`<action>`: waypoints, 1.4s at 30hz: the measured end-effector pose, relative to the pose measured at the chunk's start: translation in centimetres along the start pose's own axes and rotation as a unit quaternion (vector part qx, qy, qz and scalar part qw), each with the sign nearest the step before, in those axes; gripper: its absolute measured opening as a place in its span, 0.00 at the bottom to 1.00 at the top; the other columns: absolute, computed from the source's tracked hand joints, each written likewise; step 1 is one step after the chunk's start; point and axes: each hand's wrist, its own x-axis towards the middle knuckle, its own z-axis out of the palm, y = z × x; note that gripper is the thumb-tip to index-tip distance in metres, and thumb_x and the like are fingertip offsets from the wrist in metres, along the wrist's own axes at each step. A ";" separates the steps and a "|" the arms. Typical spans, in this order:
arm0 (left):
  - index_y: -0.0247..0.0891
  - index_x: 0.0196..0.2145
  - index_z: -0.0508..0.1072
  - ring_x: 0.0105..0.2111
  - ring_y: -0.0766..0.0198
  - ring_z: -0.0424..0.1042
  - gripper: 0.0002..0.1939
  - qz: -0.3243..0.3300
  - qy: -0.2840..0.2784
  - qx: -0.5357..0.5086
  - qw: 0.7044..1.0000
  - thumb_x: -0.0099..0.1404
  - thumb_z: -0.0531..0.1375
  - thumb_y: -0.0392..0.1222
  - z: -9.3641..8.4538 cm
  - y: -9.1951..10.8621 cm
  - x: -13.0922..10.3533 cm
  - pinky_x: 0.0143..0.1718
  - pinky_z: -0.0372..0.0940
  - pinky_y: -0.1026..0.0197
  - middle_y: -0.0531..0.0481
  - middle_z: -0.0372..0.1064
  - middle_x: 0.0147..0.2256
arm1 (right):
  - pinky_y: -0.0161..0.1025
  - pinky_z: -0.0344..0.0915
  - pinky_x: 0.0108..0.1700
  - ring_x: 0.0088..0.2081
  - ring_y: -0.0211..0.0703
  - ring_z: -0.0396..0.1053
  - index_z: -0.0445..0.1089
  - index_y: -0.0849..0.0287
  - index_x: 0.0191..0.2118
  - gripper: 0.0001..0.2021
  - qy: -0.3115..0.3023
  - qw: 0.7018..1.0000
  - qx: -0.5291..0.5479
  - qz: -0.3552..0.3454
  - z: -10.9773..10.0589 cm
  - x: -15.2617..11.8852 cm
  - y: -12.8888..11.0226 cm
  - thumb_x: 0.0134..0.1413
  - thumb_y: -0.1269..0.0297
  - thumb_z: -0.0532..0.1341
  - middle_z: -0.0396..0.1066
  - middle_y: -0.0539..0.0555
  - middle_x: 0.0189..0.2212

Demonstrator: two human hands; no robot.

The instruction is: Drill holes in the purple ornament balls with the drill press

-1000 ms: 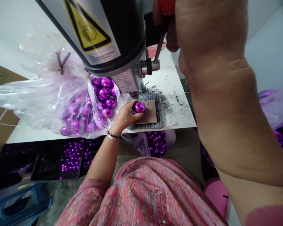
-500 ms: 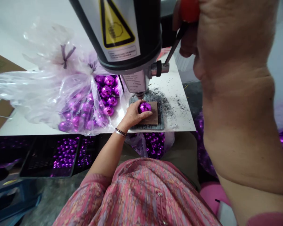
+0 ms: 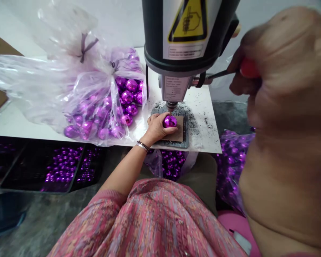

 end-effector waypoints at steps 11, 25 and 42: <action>0.45 0.58 0.78 0.60 0.43 0.68 0.31 0.003 0.011 -0.019 1.000 0.57 0.75 0.47 0.4 -0.3 0.0 0.66 0.59 0.44 0.46 0.78 0.52 | 0.37 0.50 0.32 0.26 0.26 0.51 0.62 0.61 0.25 0.25 -0.051 0.998 -0.040 -0.005 1.1 -3.8 0.2 0.69 0.47 0.57 0.55 0.47 0.20; 0.45 0.59 0.78 0.60 0.44 0.68 0.31 0.019 0.024 -0.021 0.999 0.57 0.75 0.46 0.4 -0.6 -0.4 0.66 0.59 0.45 0.45 0.77 0.53 | 0.33 0.57 0.35 0.28 0.27 0.57 0.61 0.60 0.29 0.21 0.059 0.983 -0.055 -0.163 3.3 -6.0 4.7 0.72 0.52 0.55 0.60 0.48 0.24; 0.45 0.57 0.79 0.60 0.43 0.68 0.33 0.018 0.036 -0.035 0.999 0.55 0.77 0.47 1.0 -0.8 -0.4 0.65 0.62 0.45 0.45 0.77 0.51 | 0.34 0.55 0.33 0.27 0.29 0.57 0.60 0.59 0.28 0.23 0.151 0.969 -0.049 -0.187 4.9 -6.4 6.1 0.71 0.48 0.54 0.59 0.48 0.22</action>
